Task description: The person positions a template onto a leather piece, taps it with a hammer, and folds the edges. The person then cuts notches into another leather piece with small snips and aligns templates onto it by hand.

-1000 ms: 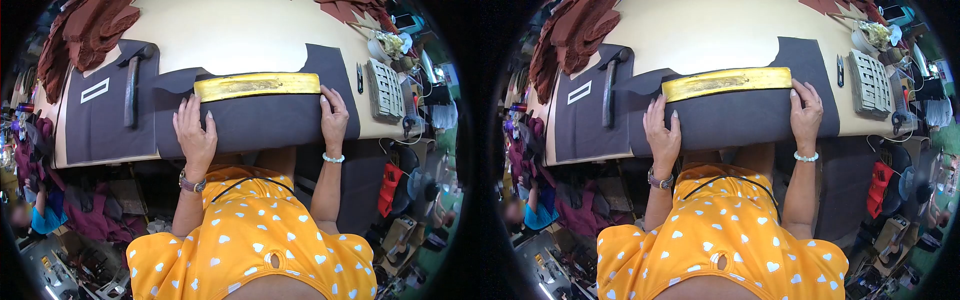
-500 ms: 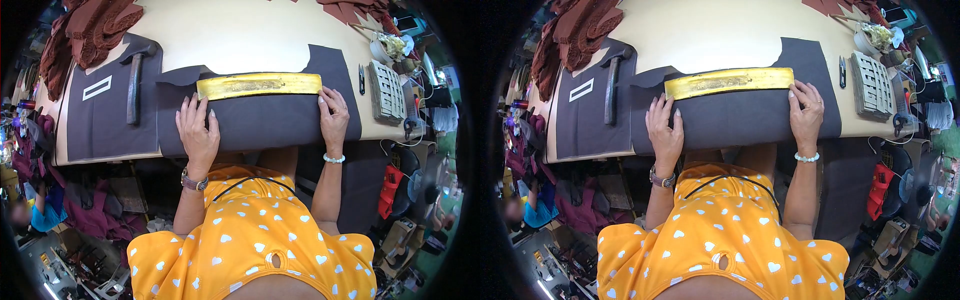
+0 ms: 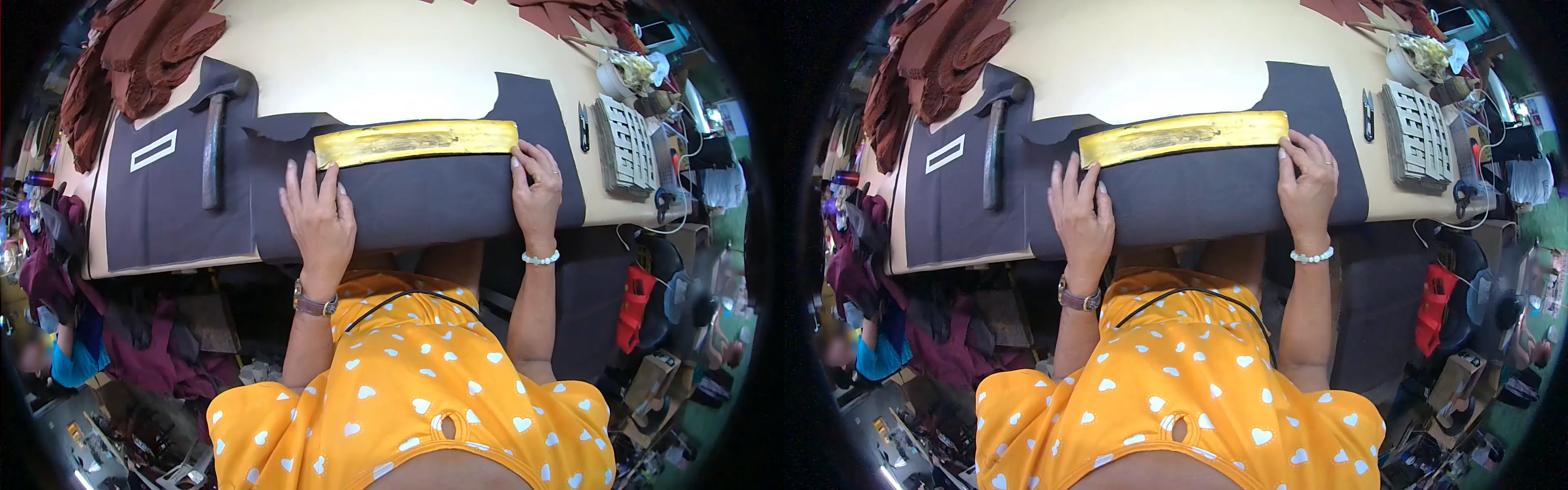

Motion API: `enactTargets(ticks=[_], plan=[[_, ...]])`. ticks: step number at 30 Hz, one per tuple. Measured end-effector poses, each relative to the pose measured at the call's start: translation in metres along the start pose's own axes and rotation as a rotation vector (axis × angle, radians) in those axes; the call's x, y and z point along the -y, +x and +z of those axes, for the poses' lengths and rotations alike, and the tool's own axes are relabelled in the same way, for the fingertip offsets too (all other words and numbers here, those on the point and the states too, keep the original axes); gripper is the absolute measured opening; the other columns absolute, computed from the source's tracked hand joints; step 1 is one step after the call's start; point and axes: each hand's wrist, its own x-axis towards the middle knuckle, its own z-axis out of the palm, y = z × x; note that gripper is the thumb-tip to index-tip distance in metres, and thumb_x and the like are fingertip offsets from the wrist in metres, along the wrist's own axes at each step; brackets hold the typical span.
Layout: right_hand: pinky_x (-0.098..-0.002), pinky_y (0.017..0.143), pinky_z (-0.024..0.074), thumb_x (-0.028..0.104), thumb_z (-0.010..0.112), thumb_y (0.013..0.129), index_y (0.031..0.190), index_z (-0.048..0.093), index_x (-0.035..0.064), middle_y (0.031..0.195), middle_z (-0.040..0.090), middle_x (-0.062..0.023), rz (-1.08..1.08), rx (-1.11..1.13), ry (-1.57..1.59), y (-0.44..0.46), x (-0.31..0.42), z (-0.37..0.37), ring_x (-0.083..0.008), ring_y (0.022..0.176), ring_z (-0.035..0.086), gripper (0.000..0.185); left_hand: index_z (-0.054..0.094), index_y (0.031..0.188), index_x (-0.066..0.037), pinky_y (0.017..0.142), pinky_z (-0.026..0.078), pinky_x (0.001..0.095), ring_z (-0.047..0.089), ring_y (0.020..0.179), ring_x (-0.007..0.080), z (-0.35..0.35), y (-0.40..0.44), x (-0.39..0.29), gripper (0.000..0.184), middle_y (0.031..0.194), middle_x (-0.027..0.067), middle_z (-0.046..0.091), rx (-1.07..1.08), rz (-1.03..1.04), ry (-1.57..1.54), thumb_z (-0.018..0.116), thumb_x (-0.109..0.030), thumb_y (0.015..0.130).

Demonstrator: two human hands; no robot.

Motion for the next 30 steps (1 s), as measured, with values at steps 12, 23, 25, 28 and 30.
enactTargets(ticks=[12,23,25,28,30], plan=[[-0.039,0.087,0.043,0.013,0.057,0.083,0.094,0.066,0.0,0.105,0.061,-0.0166,0.125,-0.384,-0.311,0.035,-0.091,-0.089,-0.0318,0.098,0.057,0.02,0.053,0.12,-0.009,0.1,0.029,0.0539,0.046,0.112,0.0271,-0.006,0.017,-0.013,0.037,0.113,0.0139,0.052,0.156,0.228,0.329,0.055,-0.013,0.083],[-0.0455,0.072,0.0473,0.028,0.057,0.084,0.102,0.063,0.006,0.091,0.065,-0.0183,0.45,-0.218,-0.608,0.038,-0.164,-0.132,-0.0358,0.082,0.062,0.029,0.053,0.12,-0.008,0.097,0.033,0.0513,0.048,0.109,0.0289,-0.005,0.019,-0.015,0.037,0.109,0.0154,0.052,0.173,0.227,0.32,0.052,-0.012,0.084],[-0.0448,0.069,0.0478,0.023,0.054,0.086,0.102,0.063,0.0061,0.089,0.064,-0.0194,0.38,-0.323,-0.635,0.043,-0.15,-0.137,-0.0361,0.079,0.063,0.025,0.053,0.119,-0.008,0.097,0.034,0.051,0.049,0.107,0.0287,-0.007,0.02,-0.015,0.035,0.108,0.0147,0.052,0.191,0.229,0.305,0.051,-0.011,0.084],[-0.0339,0.071,0.0483,0.013,0.049,0.091,0.109,0.059,0.0015,0.092,0.066,-0.016,0.216,-0.512,-0.361,0.05,-0.108,-0.143,-0.0249,0.081,0.064,0.024,0.058,0.108,-0.005,0.092,0.037,0.0466,0.051,0.098,0.029,-0.013,0.027,-0.016,0.027,0.1,0.013,0.054,0.194,0.243,0.254,0.053,-0.009,0.082],[-0.0292,0.069,0.0472,0.011,0.05,0.091,0.113,0.059,0.0034,0.091,0.065,-0.0086,0.185,-0.374,0.053,0.048,-0.075,-0.131,-0.0188,0.078,0.062,0.025,0.059,0.1,-0.004,0.088,0.039,0.043,0.052,0.094,0.0299,-0.012,0.037,-0.011,0.02,0.098,0.0134,0.055,0.148,0.286,0.112,0.053,-0.008,0.082]])
